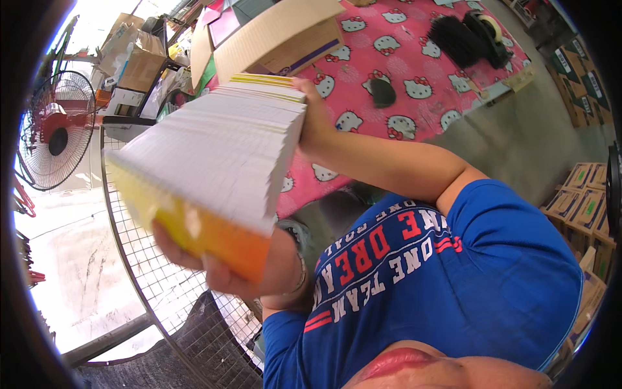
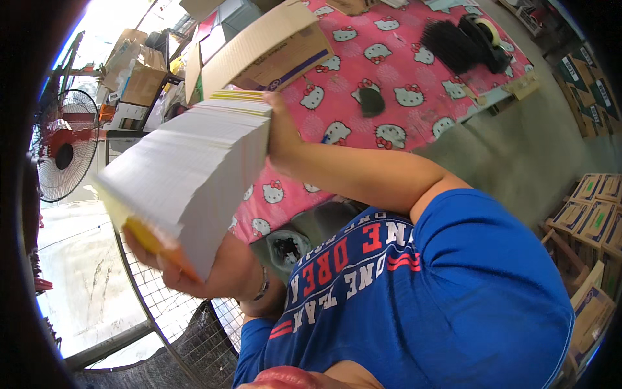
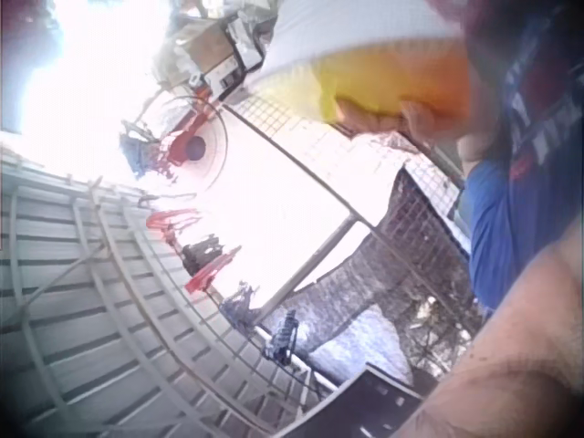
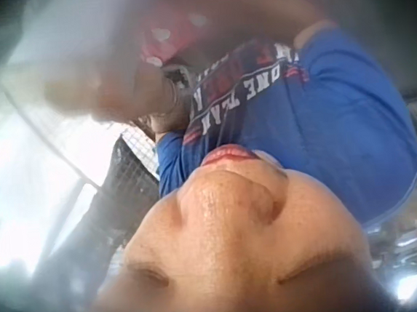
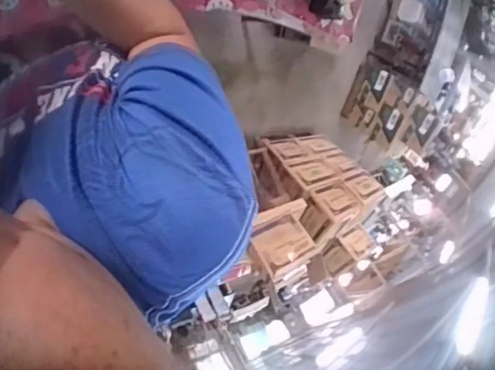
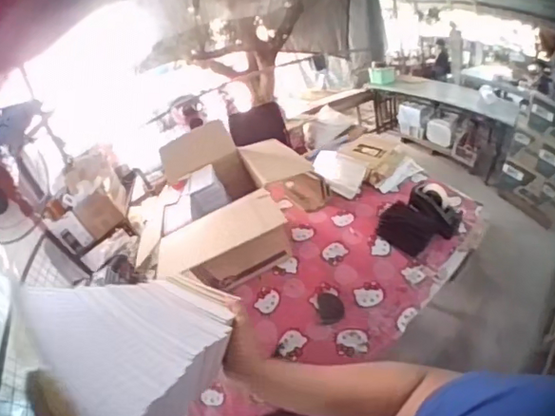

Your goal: The person organizes a stack of notebooks by hand and then secures them with a rubber band.

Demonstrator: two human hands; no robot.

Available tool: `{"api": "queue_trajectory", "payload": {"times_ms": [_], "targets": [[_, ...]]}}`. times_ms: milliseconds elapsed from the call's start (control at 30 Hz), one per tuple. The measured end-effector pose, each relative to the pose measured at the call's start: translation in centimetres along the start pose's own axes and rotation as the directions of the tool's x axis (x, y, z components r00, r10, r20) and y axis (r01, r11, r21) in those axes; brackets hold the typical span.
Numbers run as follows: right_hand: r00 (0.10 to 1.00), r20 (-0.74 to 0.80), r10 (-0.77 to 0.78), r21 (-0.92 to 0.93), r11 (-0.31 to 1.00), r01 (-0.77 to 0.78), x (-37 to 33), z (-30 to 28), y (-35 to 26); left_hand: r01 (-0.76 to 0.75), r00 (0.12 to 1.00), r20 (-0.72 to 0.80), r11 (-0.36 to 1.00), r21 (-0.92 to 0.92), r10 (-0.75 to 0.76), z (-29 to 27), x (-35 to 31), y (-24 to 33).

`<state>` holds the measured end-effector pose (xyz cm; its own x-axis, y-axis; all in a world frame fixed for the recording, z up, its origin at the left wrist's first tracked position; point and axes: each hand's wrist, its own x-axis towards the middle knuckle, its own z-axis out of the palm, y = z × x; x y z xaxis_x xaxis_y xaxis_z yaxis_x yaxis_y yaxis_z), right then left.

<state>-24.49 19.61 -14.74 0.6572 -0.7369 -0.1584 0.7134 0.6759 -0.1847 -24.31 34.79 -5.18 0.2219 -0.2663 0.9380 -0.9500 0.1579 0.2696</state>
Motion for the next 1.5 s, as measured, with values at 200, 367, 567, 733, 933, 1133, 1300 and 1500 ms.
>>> {"api": "queue_trajectory", "payload": {"times_ms": [200,367,567,733,933,1133,1300,1500], "targets": [[0.956,-0.293,0.020,-0.100,0.994,-0.051,-7.6,-9.0,-5.9,0.296,0.952,0.208,0.848,-0.440,-0.225,5.1,-7.4,2.9],[0.954,-0.291,-0.070,-0.112,0.993,0.039,-6.3,-24.2,-9.0,0.665,0.677,0.443,0.231,-0.710,-0.587,12.6,-12.5,3.3],[0.912,-0.386,-0.142,0.035,0.985,0.168,-6.5,-24.9,-8.0,0.837,0.495,0.657,0.109,-0.537,-0.569,19.1,-11.0,1.2],[0.751,-0.644,-0.146,-0.214,0.977,0.006,-7.3,-23.9,-8.1,0.891,0.420,0.771,0.053,-0.452,-0.478,19.6,-9.9,0.0],[0.743,-0.669,-0.032,-0.289,0.932,-0.220,-7.5,-25.3,-6.6,0.927,0.305,0.901,-0.121,-0.355,-0.309,17.1,-7.7,-1.6],[0.779,-0.556,0.291,-0.089,0.911,-0.404,-7.9,-20.6,-2.4,0.981,0.188,0.982,-0.048,-0.189,-0.031,16.5,-6.5,-7.4],[0.814,-0.510,0.277,-0.117,0.915,-0.385,-6.6,-18.3,-1.3,0.965,0.123,0.990,-0.240,-0.102,0.075,17.1,-7.9,-13.7],[0.995,-0.095,-0.006,-0.987,-0.130,-0.095,-6.9,-27.7,-12.7,0.997,0.069,0.984,0.021,-0.073,0.164,16.8,-3.9,-11.2]]}}
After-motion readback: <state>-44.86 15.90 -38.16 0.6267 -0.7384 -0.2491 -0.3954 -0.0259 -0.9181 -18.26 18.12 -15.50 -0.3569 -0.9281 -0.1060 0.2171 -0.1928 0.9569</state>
